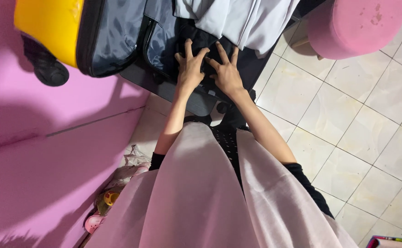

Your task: Packing various items of clothing from a shelf into a character-themed suitcase on the floor.

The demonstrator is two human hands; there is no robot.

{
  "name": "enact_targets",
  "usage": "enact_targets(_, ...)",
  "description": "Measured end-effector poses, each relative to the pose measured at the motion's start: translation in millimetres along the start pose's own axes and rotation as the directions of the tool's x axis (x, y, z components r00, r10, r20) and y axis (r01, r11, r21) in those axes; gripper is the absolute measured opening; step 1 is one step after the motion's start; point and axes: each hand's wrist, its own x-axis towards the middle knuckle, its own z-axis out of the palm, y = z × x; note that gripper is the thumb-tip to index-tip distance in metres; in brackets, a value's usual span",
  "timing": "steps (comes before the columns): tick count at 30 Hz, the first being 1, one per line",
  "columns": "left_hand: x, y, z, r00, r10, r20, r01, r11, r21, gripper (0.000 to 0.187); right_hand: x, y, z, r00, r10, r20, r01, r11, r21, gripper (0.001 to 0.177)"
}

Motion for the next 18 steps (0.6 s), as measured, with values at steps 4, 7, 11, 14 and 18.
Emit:
enact_targets(4, -1, -9, 3, 0.993, 0.090, -0.074, -0.099, 0.986, -0.131, 0.065, 3, 14, 12, 0.982, -0.152, -0.111, 0.130, 0.974, -0.188, 0.062)
enact_targets(7, -8, -11, 0, 0.979, 0.159, -0.125, -0.175, 0.976, -0.129, 0.053, -2, 20, 18, 0.960, -0.234, -0.156, 0.193, 0.951, -0.242, 0.059)
enact_targets(11, -33, 6, -35, 0.960, 0.233, -0.155, -0.248, 0.965, -0.085, 0.049, -25, 13, 11, 0.954, -0.241, -0.180, 0.222, 0.968, -0.117, 0.060)
enact_targets(14, -45, 8, -49, 0.957, 0.247, -0.153, -0.258, 0.965, -0.053, 0.053, -43, -8, -8, 0.961, -0.159, -0.226, 0.158, 0.987, -0.020, 0.061)
enact_targets(18, -32, -6, -49, 0.937, 0.310, -0.158, -0.301, 0.950, 0.079, 0.062, -38, -27, -27, 0.998, 0.055, 0.021, -0.050, 0.984, -0.171, 0.071)
